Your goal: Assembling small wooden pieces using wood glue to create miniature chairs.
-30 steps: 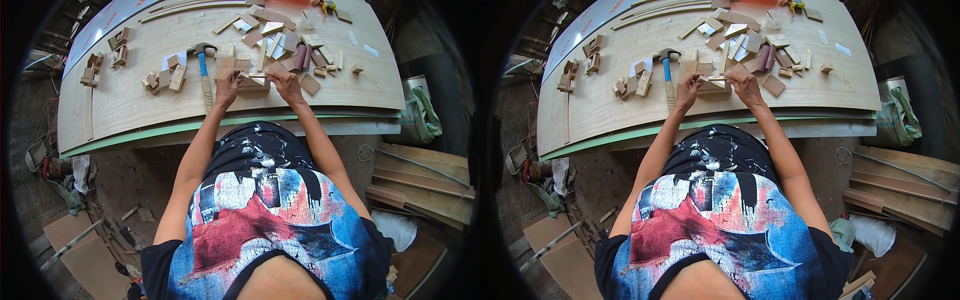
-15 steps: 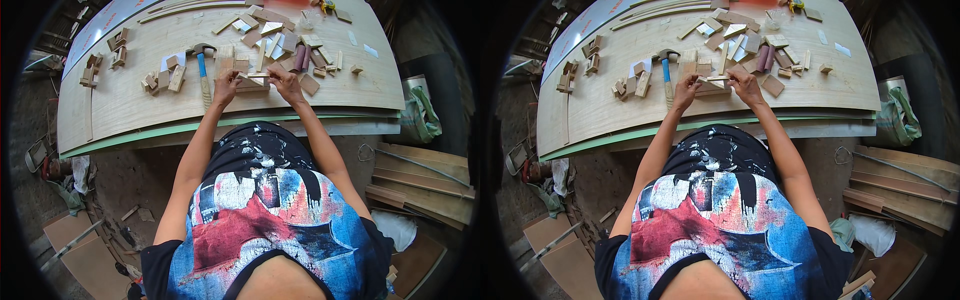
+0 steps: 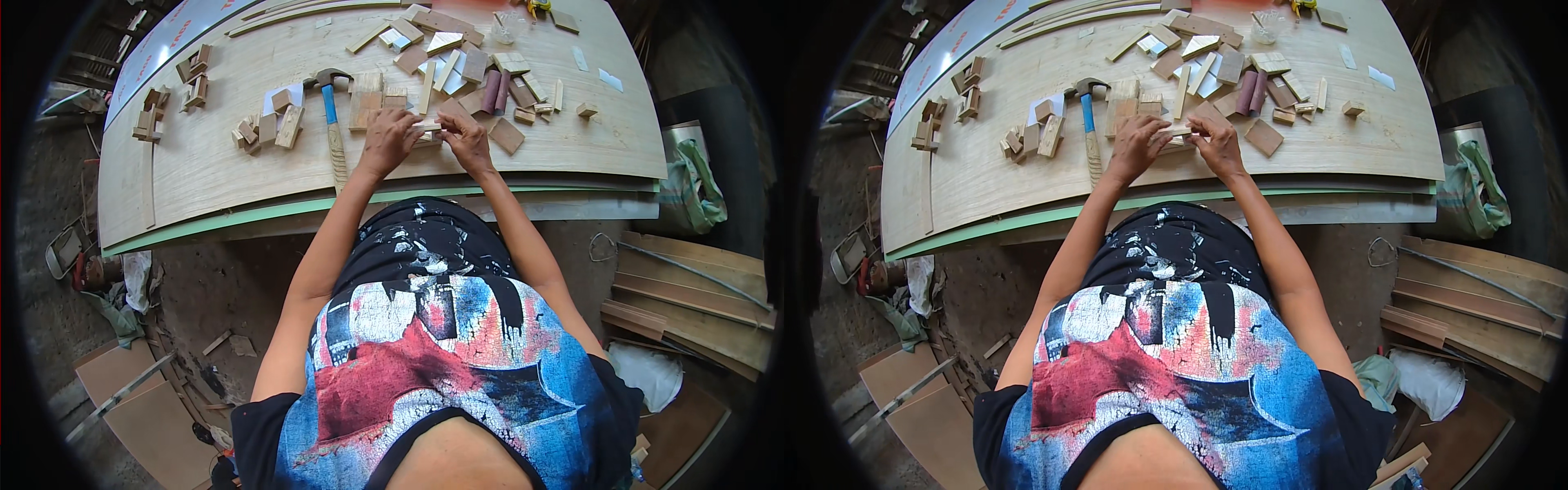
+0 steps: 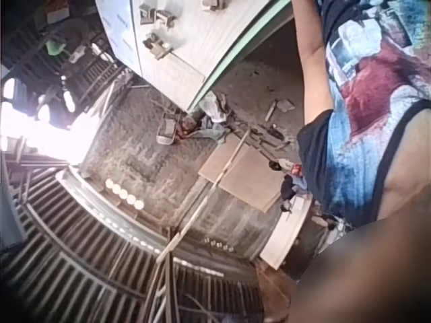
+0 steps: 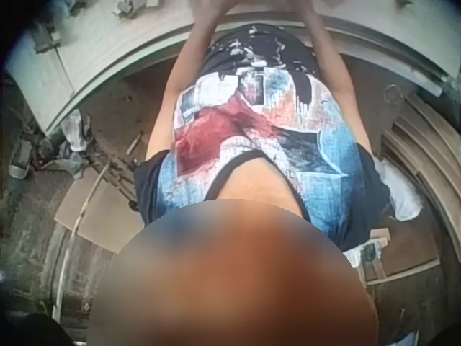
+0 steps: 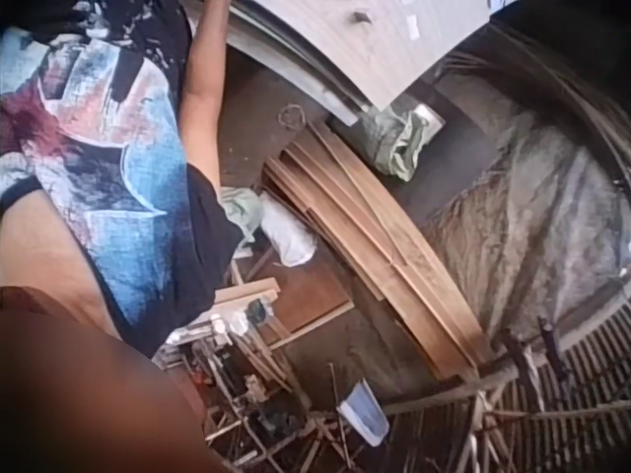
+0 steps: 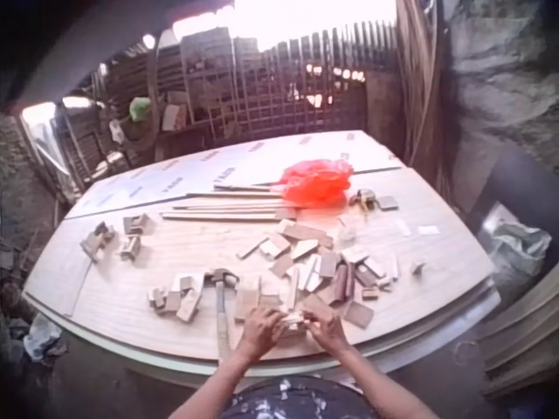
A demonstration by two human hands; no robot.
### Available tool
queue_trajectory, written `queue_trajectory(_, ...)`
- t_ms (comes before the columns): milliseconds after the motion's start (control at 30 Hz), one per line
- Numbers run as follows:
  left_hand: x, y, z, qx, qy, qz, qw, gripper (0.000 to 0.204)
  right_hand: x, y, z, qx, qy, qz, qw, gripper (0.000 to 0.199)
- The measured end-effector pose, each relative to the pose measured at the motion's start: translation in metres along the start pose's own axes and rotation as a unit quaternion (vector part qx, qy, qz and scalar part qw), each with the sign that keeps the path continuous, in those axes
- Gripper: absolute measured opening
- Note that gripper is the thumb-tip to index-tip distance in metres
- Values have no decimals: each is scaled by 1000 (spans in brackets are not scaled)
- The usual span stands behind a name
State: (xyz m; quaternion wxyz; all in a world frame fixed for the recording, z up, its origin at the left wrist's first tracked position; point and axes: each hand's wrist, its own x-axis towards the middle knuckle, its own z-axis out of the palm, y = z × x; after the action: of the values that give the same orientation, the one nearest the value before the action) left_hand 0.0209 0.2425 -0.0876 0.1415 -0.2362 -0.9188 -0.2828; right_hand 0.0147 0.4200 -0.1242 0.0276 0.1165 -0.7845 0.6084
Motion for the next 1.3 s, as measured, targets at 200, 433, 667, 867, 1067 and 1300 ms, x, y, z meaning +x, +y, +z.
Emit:
queue_trajectory(200, 4, 9, 16, 61, -13, 17, 998, 20, -8, 4, -2, -35, 15, 8, 999, 26)
queue_trajectory(433, 7, 13, 20, 72, -33, 0, 997, 16, -9, 7, -3, -27, 12, 0, 1000, 21)
queue_trajectory(667, 2, 19, 21, 92, -39, -11, 995, 13, -14, -1, -4, -39, 10, 1, 999, 20)
queue_trajectory(867, 3, 19, 24, 65, -10, -8, 998, 11, -10, 3, -6, -26, 5, -16, 1000, 20)
queue_trajectory(1067, 4, 20, 23, 65, -15, -16, 998, 11, -9, 7, -5, -27, 7, -22, 999, 20)
queue_trajectory(1300, 4, 18, 25, 61, -13, -16, 998, 11, -9, 0, -6, -47, 12, -44, 998, 19)
